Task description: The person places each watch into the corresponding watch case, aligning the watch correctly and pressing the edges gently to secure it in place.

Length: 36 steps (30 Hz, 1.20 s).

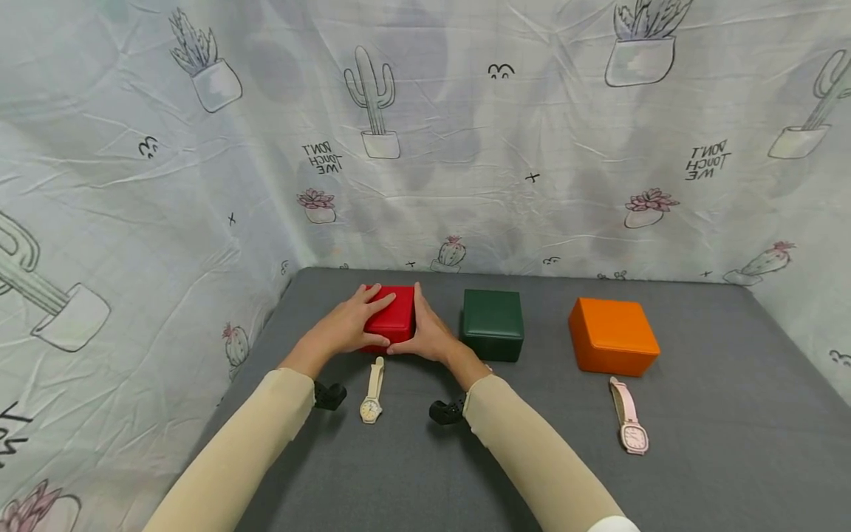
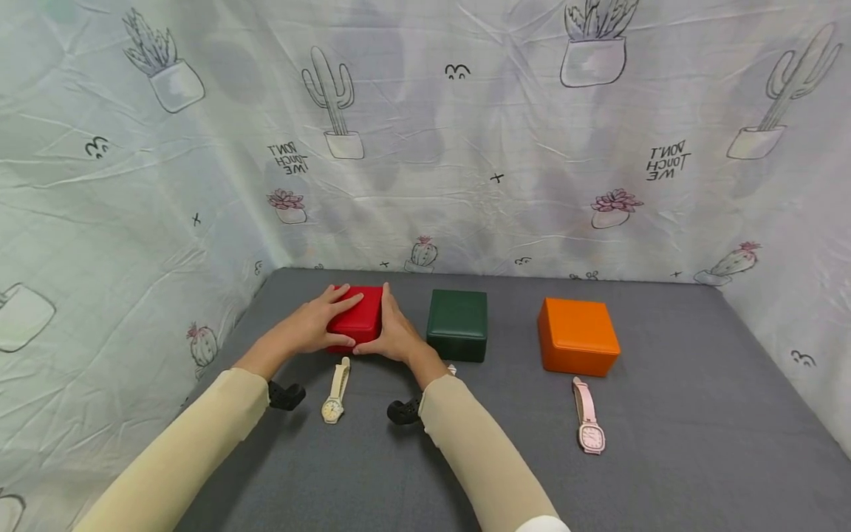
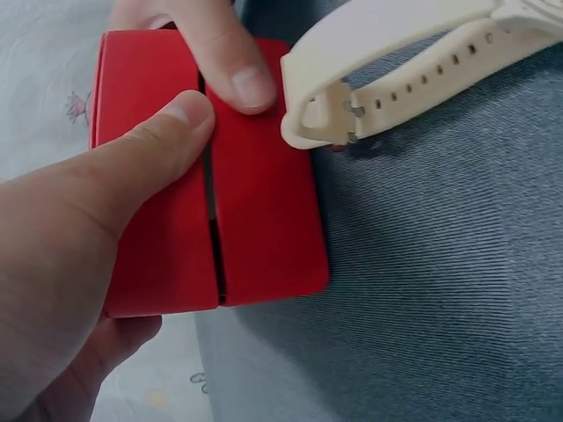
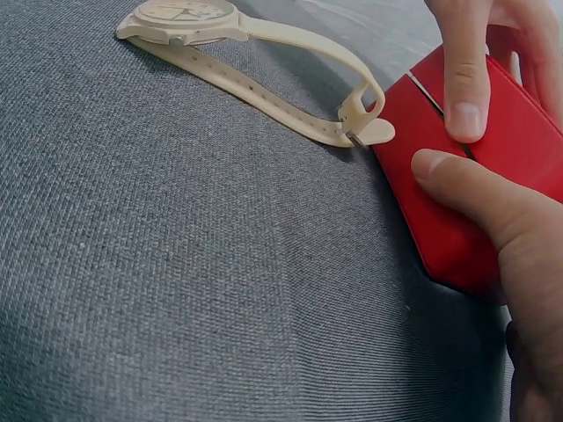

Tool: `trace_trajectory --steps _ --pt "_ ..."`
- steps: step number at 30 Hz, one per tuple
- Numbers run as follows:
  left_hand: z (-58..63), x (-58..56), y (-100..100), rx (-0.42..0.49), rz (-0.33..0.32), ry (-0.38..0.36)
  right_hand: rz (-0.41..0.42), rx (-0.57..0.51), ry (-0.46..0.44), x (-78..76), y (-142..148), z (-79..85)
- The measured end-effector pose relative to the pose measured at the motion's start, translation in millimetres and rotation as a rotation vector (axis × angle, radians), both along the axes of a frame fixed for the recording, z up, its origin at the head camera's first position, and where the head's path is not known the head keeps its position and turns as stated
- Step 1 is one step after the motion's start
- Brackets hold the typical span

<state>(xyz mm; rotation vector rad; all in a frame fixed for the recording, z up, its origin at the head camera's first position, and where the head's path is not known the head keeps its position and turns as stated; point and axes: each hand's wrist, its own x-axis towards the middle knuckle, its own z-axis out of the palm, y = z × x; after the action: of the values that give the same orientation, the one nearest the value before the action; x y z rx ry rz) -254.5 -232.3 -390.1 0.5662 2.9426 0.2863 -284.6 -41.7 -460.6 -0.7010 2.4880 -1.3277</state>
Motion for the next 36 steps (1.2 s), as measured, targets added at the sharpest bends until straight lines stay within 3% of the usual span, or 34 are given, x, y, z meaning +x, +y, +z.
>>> trace_trajectory --steps 13,22,36 --pt "17.4 -8.7 2 -0.070 -0.007 -0.102 0.000 -0.001 -0.029 0.1 0 -1.0" --pt "29.6 -17.4 -2 -0.037 -0.017 -0.143 0.004 -0.033 -0.029 0.6 -1 -1.4" --pt "35.6 -29.5 -8 0.041 0.020 -0.236 -0.009 0.026 -0.011 0.9 -2 -0.2"
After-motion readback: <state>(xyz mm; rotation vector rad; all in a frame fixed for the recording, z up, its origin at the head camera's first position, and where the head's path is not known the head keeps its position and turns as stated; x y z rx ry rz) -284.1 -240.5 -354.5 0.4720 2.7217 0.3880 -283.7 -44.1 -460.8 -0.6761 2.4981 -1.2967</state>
